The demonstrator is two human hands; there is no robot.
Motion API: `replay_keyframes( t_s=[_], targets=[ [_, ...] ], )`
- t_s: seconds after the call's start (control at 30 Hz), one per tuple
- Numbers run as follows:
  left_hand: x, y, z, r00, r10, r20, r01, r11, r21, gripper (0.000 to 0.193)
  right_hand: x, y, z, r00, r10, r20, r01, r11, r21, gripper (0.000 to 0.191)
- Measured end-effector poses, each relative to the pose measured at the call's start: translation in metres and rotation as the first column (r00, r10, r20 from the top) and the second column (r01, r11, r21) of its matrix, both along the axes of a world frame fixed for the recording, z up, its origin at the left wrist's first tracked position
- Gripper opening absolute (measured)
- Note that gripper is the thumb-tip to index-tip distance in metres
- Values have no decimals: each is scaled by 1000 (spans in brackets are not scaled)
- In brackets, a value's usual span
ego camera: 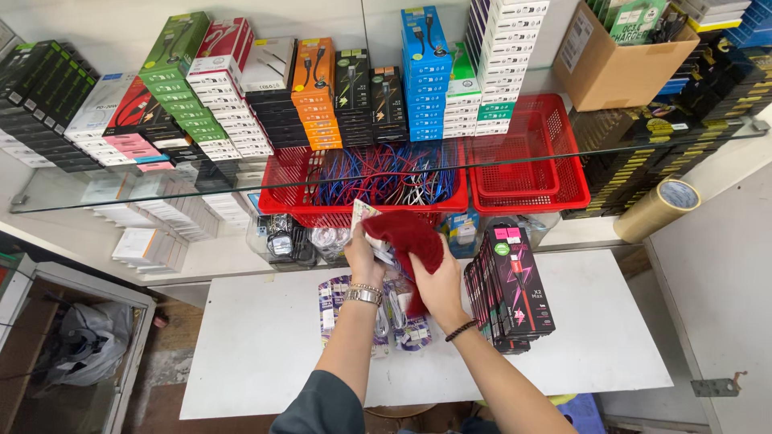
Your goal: The person unpacks packaged phone accessories from a cardboard box, wipes product boxes with a red cloth, and stacks the boxes on a glass display shelf, arranging them in rows with other boxed products.
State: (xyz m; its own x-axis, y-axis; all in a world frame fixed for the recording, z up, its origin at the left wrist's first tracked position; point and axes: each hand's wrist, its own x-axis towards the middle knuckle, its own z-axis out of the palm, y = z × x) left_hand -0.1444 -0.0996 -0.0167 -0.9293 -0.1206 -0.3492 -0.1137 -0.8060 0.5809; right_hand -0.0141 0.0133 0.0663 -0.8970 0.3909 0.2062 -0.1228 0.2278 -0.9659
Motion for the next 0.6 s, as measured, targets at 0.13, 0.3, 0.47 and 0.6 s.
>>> replay_keyframes(
  t_s=[0.13,0.3,0.47,0.6],
  targets=[
    [4,-5,16,938,345,18,-330,911,-249,42,6,0,-56,993,-112,-37,104,978,-178,39],
    [14,-16,49,901,421,-107,-400,711,-578,41,22,32,-101,924,-223,310,108,931,349,72],
    [18,54,76,919,154,-363,-377,615,-692,42,12,77,-39,990,94,103,-73,979,-192,66],
    [14,145,106,877,-91,-471,-259,736,-625,48,7,154,27,953,273,-133,-248,952,177,66]
  ],
)
